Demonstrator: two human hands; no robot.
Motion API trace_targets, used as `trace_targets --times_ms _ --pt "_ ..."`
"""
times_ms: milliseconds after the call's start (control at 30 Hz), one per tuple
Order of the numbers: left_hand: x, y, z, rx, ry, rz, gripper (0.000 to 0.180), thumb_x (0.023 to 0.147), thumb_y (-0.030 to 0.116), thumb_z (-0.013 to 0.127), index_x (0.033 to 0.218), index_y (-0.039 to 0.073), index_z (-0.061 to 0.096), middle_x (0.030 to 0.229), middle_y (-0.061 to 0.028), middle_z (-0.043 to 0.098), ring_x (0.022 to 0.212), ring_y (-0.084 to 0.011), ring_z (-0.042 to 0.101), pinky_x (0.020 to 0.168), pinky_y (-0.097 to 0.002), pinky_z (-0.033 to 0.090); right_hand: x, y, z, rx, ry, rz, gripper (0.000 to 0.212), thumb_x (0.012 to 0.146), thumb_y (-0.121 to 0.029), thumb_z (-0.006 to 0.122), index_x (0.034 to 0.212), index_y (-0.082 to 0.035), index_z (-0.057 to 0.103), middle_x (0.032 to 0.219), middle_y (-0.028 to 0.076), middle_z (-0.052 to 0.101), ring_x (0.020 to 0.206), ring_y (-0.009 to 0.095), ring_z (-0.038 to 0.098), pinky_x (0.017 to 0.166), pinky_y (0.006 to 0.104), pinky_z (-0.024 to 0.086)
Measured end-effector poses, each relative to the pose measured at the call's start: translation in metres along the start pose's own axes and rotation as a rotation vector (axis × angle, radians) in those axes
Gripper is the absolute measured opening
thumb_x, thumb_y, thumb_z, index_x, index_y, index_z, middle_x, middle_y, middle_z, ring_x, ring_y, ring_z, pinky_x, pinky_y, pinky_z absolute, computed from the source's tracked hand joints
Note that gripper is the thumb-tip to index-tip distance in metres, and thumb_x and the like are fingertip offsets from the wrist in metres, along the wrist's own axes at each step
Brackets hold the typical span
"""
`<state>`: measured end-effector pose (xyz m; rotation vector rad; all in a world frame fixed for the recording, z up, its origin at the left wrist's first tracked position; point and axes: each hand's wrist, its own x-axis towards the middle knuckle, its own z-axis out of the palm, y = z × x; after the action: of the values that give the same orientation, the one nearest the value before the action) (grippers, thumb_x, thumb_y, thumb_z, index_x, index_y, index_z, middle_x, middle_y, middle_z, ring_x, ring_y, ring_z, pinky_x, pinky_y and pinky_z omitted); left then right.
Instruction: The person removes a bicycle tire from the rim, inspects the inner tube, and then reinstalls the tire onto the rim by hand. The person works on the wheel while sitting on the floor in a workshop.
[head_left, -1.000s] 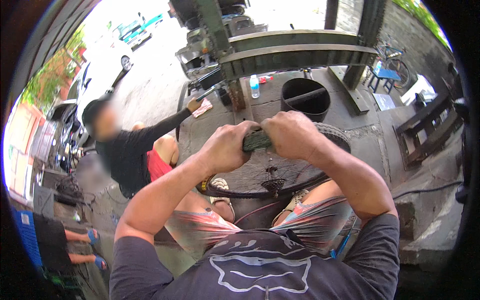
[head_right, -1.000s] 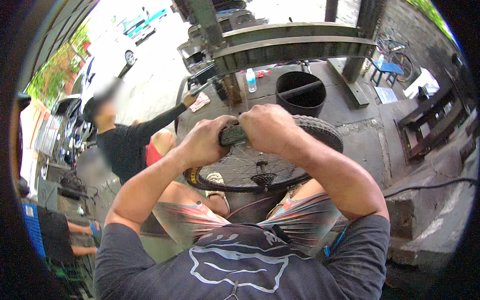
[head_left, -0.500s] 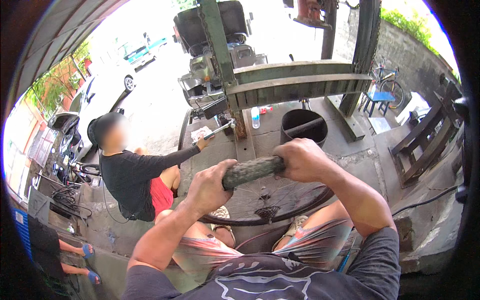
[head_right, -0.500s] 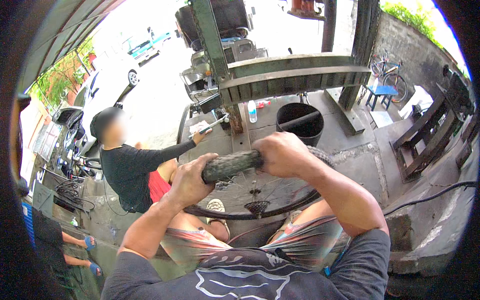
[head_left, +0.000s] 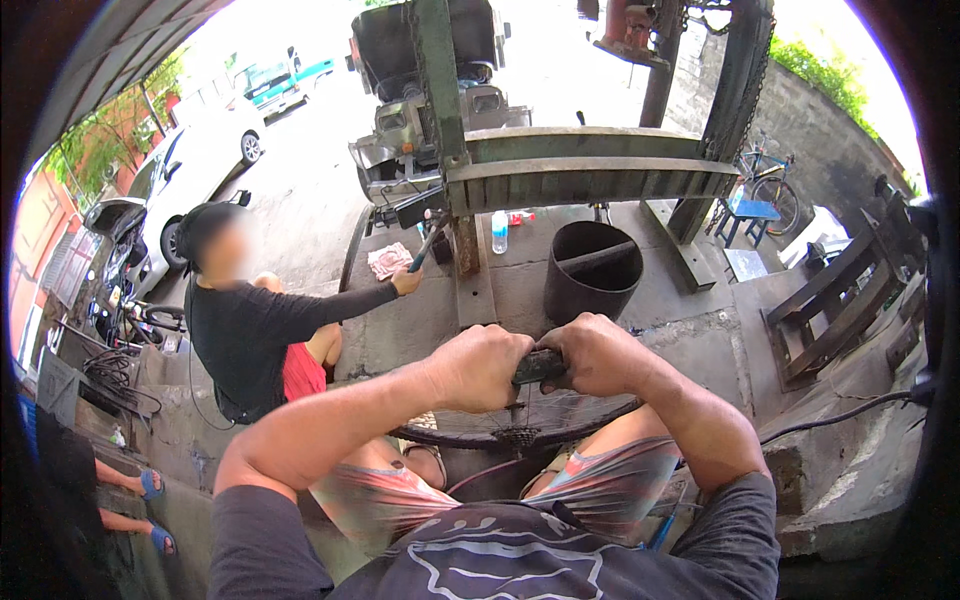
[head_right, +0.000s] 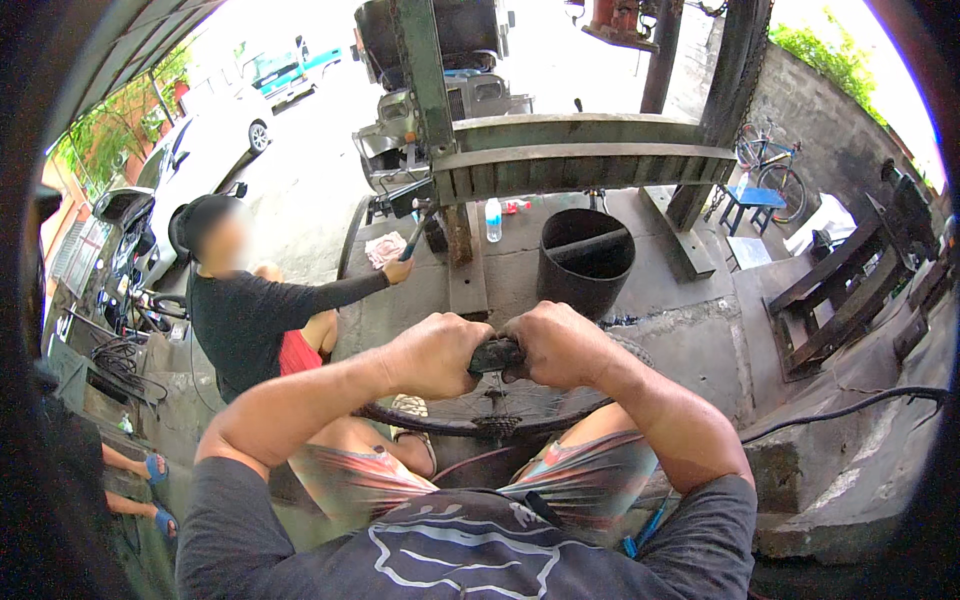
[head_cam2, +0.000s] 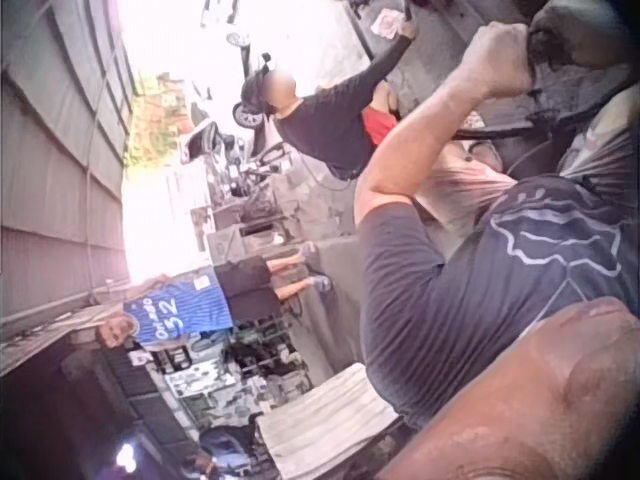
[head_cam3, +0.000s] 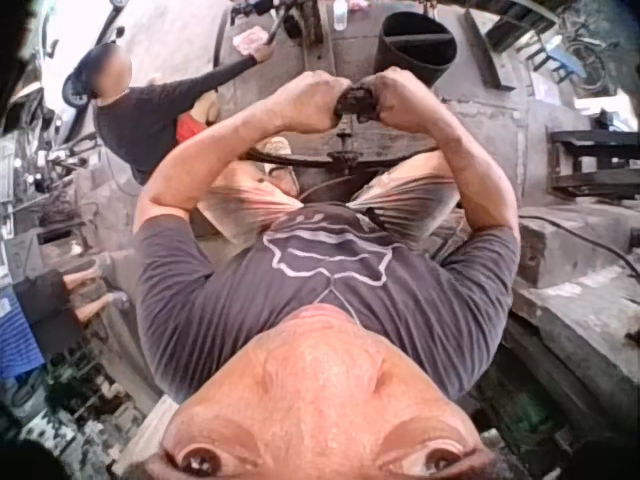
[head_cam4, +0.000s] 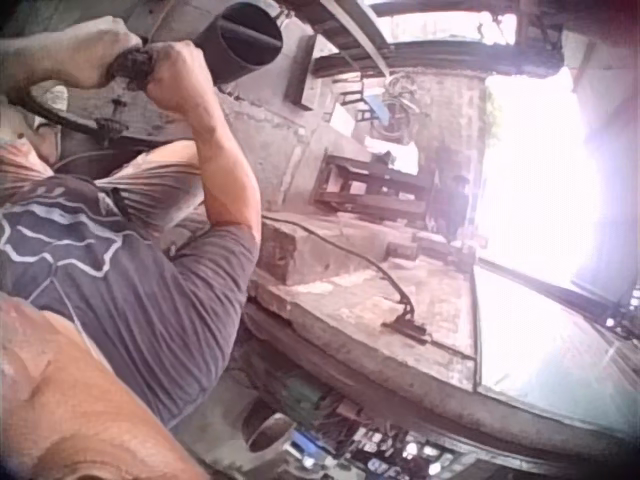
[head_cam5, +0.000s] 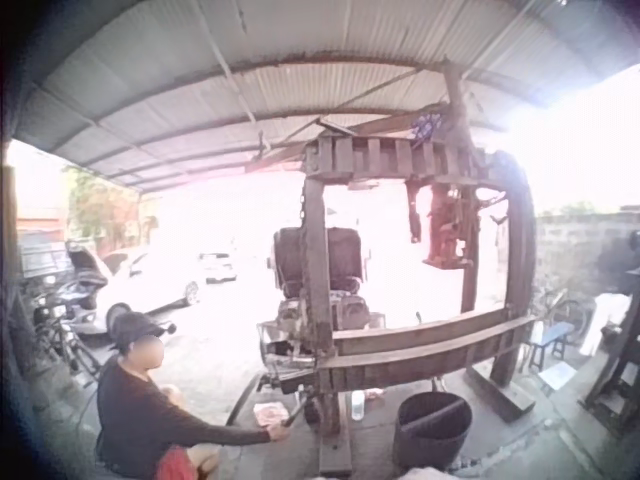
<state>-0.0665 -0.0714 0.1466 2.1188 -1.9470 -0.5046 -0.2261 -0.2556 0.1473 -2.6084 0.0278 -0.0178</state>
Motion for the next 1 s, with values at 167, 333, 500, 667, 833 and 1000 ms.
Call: trace_targets --times_ms 167,333,500,667,833,1000 --pt "-0.002 -0.003 -0.011 -0.057 -0.031 -0.056 0.038 0.079 0.011 0.079 0.115 0.000 0.071 0.104 -0.0287 0.078 0.107 -0.0479 0.077 0.095 -0.0562 0.061 0.013 -0.004 -0.004 0.062 -0.034 0.062 0.032 0.079 -0.023 0.098 0.102 -0.004 0.085 0.092 0.023 0.080 0.091 0.045 0.078 0.082 0.0504 0.061" --pt "-0.036 0.008 0.008 0.205 0.467 -0.098 0.072 0.083 0.011 0.083 0.150 0.005 0.057 0.111 -0.0257 0.080 0.111 -0.0461 0.077 0.100 -0.0575 0.059 0.006 0.002 -0.001 -0.022 0.023 0.104 0.031 0.080 -0.025 0.097 0.093 -0.003 0.081 0.087 0.022 0.078 0.089 0.047 0.076 0.080 0.0508 0.060" --pt "-0.060 -0.014 0.024 -0.059 0.519 0.057 0.067 0.083 0.008 0.086 0.146 0.007 0.063 0.108 -0.0205 0.081 0.098 -0.0420 0.080 0.083 -0.0503 0.064 0.013 -0.005 -0.010 0.032 -0.039 0.052 0.031 0.079 -0.026 0.097 0.094 -0.003 0.081 0.085 0.022 0.078 0.087 0.045 0.076 0.079 0.0505 0.059" --pt "-0.049 -0.010 0.015 -0.164 0.420 -0.044 0.063 0.082 0.009 0.087 0.141 0.006 0.066 0.105 -0.0213 0.081 0.099 -0.0427 0.080 0.085 -0.0505 0.064 0.010 -0.007 -0.018 -0.026 -0.044 0.066 0.035 0.079 -0.026 0.093 0.105 -0.006 0.080 0.089 0.020 0.079 0.092 0.043 0.078 0.084 0.0513 0.061" --pt "-0.031 -0.015 0.020 -0.135 0.439 -0.015 0.052 0.083 0.013 0.086 0.132 0.007 0.070 0.105 -0.0213 0.081 0.101 -0.0438 0.079 0.090 -0.0518 0.063 0.024 -0.028 0.019 -0.328 0.045 0.033 0.034 0.079 -0.022 0.084 0.105 -0.001 0.077 0.094 0.024 0.080 0.097 0.047 0.078 0.089 0.0563 0.062" --pt "-0.033 -0.023 0.014 -0.154 0.357 -0.012 0.047 0.084 0.011 0.083 0.130 0.006 0.070 0.107 -0.0223 0.080 0.104 -0.0475 0.077 0.092 -0.0543 0.062 0.033 -0.030 -0.002 -0.139 -0.091 0.021 0.031 0.076 -0.028 0.096 0.097 -0.009 0.084 0.091 0.022 0.079 0.093 0.046 0.077 0.084 0.0544 0.061"
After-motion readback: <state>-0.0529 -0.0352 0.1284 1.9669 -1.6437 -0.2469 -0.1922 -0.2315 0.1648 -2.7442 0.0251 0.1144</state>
